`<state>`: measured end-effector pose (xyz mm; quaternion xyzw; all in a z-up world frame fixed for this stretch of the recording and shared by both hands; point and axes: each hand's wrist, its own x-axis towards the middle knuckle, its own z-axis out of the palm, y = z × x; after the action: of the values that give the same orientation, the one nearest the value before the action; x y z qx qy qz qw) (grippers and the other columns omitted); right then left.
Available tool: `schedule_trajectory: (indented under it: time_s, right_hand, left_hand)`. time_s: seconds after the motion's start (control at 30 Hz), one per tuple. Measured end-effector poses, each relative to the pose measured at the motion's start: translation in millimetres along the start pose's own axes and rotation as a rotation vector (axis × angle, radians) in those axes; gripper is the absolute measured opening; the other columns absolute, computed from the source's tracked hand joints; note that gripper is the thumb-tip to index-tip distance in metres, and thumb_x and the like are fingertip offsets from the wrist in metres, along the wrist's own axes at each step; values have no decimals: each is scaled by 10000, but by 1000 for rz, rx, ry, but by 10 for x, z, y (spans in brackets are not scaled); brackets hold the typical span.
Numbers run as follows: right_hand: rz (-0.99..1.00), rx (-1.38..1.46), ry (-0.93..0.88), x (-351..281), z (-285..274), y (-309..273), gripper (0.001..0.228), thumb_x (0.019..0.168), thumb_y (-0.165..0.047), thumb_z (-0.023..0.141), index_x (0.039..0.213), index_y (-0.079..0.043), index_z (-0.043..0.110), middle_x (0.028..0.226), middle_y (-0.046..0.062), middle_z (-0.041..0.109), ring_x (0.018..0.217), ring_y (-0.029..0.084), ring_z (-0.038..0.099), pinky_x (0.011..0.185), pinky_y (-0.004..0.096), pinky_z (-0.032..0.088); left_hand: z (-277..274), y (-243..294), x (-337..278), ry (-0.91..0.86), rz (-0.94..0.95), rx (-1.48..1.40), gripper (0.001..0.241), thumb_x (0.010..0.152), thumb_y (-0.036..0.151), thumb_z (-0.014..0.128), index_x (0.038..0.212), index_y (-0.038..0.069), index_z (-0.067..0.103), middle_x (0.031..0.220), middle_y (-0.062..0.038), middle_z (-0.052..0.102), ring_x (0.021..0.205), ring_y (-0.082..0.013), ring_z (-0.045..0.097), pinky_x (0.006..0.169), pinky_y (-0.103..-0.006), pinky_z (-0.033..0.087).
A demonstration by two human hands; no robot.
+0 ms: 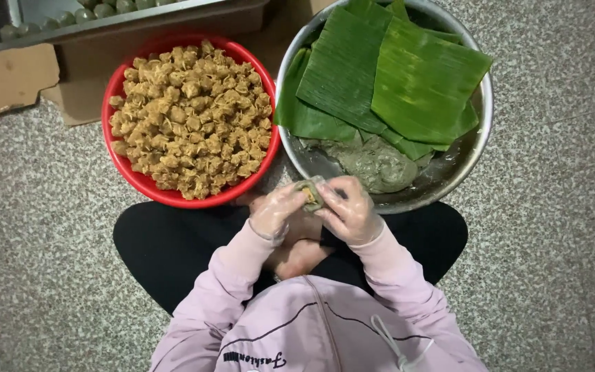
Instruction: A person is manually shaping and stuffing dough balls, rolling them between their palms and placing them aside.
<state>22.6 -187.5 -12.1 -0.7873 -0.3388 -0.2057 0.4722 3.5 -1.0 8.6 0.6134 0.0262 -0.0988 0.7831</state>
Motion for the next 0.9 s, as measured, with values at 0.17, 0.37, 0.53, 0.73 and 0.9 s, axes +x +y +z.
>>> schedule_trajectory:
  time_s: [0.17,0.37,0.53,0.73,0.9]
  right_hand:
    - [41,-128,-44,-181,-54,85,355,940,-313,721,1220,-100,769,952,109,682,759,318,676,694,438,569]
    - [123,-166,38,-287,134,159,320,907,-228,763,1200,-104,787,1006,124,715,891,309,727,798,399,598]
    - [263,130,106,-237,22,239,290,862,-144,826,1131,-38,801,954,179,744,844,335,733,751,443,592]
    - [244,245,85,-153,60,77,351,857,-105,817,1173,33,752,981,242,729,844,396,713,752,471,584]
    - [89,-42,100,-61,202,-61,664,816,-298,869,1324,67,647,1073,249,669,906,400,699,741,472,582]
  left_hand:
    - [-79,-161,12,-89,-77,-21,328,939,141,754,1238,8,728,1205,-152,740,1123,-193,650,1022,-403,535]
    - [-95,-279,6,-114,96,1157,605,1065,545,388,1587,239,395,950,-139,791,904,-264,778,840,-379,533]
    - [-155,-231,-13,-226,240,1058,562,1012,408,538,1517,174,456,1111,-102,762,995,-193,755,850,-306,566]
    - [-39,-104,62,-53,-68,86,541,841,207,822,1349,116,660,1018,-73,740,936,-183,729,807,-328,630]
    - [177,39,32,-62,-171,-264,563,948,224,740,1440,4,577,1150,-111,678,974,-139,616,867,-337,601]
